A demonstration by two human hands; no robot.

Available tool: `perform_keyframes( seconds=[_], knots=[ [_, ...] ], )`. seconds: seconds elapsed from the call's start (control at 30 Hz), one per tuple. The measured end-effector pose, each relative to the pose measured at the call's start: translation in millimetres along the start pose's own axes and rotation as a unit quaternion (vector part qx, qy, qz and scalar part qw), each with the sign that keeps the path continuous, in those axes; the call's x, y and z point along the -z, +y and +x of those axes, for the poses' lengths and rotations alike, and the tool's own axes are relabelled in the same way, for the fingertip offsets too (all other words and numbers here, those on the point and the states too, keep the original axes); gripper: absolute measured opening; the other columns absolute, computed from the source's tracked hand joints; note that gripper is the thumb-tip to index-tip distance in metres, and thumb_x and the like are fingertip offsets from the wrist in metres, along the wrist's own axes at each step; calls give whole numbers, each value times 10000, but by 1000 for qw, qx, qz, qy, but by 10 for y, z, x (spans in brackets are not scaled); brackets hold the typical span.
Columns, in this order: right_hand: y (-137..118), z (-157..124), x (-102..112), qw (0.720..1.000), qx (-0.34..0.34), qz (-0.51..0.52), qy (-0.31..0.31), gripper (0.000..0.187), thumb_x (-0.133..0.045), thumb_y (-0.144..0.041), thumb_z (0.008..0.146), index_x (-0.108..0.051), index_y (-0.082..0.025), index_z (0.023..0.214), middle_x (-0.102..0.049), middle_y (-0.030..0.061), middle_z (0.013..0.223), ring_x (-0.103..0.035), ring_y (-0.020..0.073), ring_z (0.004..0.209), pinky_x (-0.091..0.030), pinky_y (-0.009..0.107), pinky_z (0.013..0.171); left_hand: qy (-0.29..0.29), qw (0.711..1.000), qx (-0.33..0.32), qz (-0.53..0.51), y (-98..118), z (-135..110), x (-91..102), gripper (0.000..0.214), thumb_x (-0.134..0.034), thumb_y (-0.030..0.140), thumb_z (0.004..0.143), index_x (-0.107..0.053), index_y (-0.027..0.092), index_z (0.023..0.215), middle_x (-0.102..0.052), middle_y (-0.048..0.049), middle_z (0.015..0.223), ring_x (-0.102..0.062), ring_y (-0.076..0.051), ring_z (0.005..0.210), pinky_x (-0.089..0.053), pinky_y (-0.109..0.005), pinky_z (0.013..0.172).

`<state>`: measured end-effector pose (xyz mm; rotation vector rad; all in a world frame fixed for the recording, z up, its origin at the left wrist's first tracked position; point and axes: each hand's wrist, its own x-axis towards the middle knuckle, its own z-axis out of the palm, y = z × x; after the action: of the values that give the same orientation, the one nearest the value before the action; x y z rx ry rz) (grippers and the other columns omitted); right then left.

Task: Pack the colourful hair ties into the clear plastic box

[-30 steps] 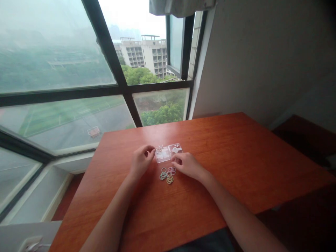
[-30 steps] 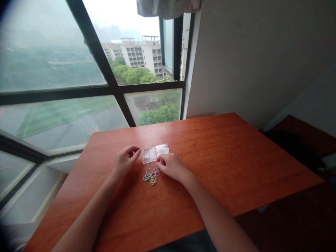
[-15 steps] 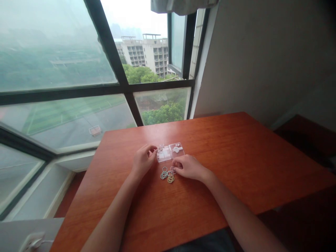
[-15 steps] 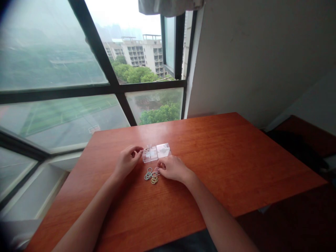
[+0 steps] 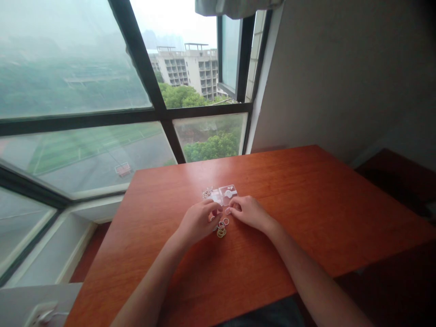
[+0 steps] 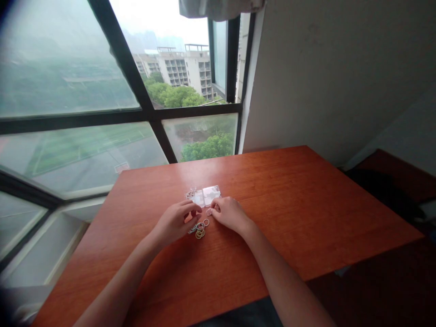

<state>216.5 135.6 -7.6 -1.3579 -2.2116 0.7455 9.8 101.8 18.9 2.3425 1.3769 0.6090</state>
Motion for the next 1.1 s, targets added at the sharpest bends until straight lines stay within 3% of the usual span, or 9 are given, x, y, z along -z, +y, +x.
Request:
perform_keyframes(
  seconds=[0.17,0.3,0.53,0.83,1.1],
  knots=[
    [-20,-11,27,1000,11,16,11,102,-639,-249,816,-703,-208,885,-674,-9,678,-577,120,601,-341,208,558,-71,996,-26,38,120,-31,-38,105,-584,208,805,-671,227,862,-677,-18,861,-586,-142,699,-381,-232,622],
    [-63,-31,4,998,65,11,-19,108,-628,-188,801,-718,-220,849,-672,-16,681,-578,113,621,-353,204,585,-98,993,-22,62,65,-51,-31,130,-588,189,793,-677,249,866,-684,-8,843,-594,-153,692,-359,-232,598],
    [-115,-60,-48,995,73,-47,-52,79,-671,-230,783,-729,-254,831,-712,0,777,-615,146,713,-357,229,613,-77,994,15,79,-118,-51,-65,115,-548,210,830,-660,219,811,-648,-22,805,-593,-140,676,-358,-219,596],
    [-150,-34,-33,995,60,-67,-40,67,-653,-217,782,-716,-239,785,-693,-5,716,-584,128,645,-303,226,563,-29,999,18,31,-43,-10,-23,129,-526,190,837,-652,202,814,-623,-19,782,-549,-120,644,-375,-216,607],
    [-128,-59,-21,993,77,-62,-57,88,-654,-195,779,-718,-253,794,-703,-7,749,-597,134,675,-322,226,586,-34,999,11,7,-38,-6,-35,127,-536,176,817,-661,197,807,-625,-14,756,-539,-120,646,-372,-215,604]
  ],
)
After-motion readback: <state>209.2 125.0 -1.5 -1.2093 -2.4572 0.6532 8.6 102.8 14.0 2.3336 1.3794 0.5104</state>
